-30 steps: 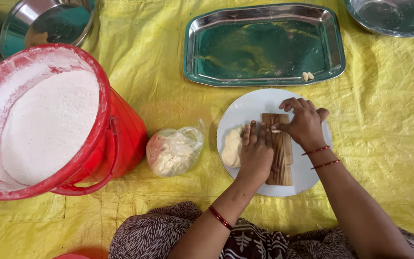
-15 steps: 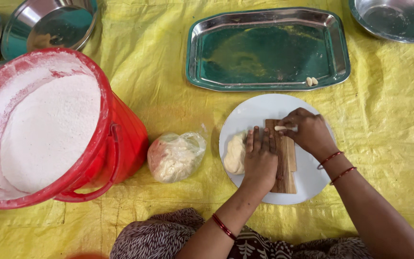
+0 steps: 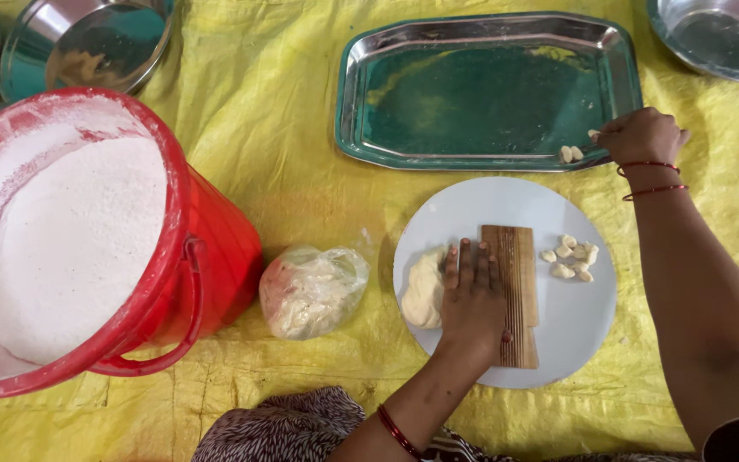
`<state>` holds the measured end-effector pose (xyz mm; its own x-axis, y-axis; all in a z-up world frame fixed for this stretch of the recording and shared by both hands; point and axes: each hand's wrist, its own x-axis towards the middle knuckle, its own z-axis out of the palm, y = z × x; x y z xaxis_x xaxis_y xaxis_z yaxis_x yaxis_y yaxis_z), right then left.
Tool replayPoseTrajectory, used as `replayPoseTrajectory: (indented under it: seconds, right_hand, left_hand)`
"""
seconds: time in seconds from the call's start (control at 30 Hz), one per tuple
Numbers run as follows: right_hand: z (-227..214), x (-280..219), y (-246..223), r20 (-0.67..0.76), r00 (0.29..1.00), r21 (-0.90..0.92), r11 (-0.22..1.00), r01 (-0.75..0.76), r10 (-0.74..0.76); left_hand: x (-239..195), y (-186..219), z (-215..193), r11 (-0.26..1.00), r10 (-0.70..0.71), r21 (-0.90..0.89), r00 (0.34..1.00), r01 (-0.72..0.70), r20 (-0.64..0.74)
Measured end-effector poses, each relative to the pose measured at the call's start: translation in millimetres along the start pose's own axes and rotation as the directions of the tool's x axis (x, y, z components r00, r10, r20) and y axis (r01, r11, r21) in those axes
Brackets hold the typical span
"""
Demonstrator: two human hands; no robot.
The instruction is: The person kneads a piece of dough on a white plate, then uses a wooden ridged tool to press and shape small pieces of dough into uniform shapes. The shaped pieces are placed on a metal tray.
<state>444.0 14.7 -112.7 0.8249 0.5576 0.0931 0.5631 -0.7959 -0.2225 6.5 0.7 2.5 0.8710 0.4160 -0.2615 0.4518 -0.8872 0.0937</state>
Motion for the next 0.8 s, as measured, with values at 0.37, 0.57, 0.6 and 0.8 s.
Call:
replayPoseTrajectory:
  seconds: [0.37, 0.57, 0.6, 0.8]
  right_hand:
    - [19, 9, 0, 0.074, 0.992, -0.199, 0.973, 0.119, -0.106]
    - [10, 11, -1, 0.182, 0.973, -0.162, 0.972, 0.172, -0.142]
    - [10, 12, 0, 0.186, 0.971, -0.158, 0.971, 0.180, -0.150]
    - [7, 8, 0, 0.139, 0.970, -0.148, 0.964, 0.221, -0.201]
  left_hand:
    - [-2, 2, -6, 1.000, -0.016, -0.020, 0.998, 0.017, 0.057]
    - [-3, 2, -6, 0.999, -0.017, -0.029, 0.999, 0.018, 0.034]
    - [-3, 1, -6, 0.999, -0.015, -0.032, 0.999, 0.016, 0.034]
    - [-3, 1, -6, 0.999, -0.015, -0.030, 0.999, 0.016, 0.034]
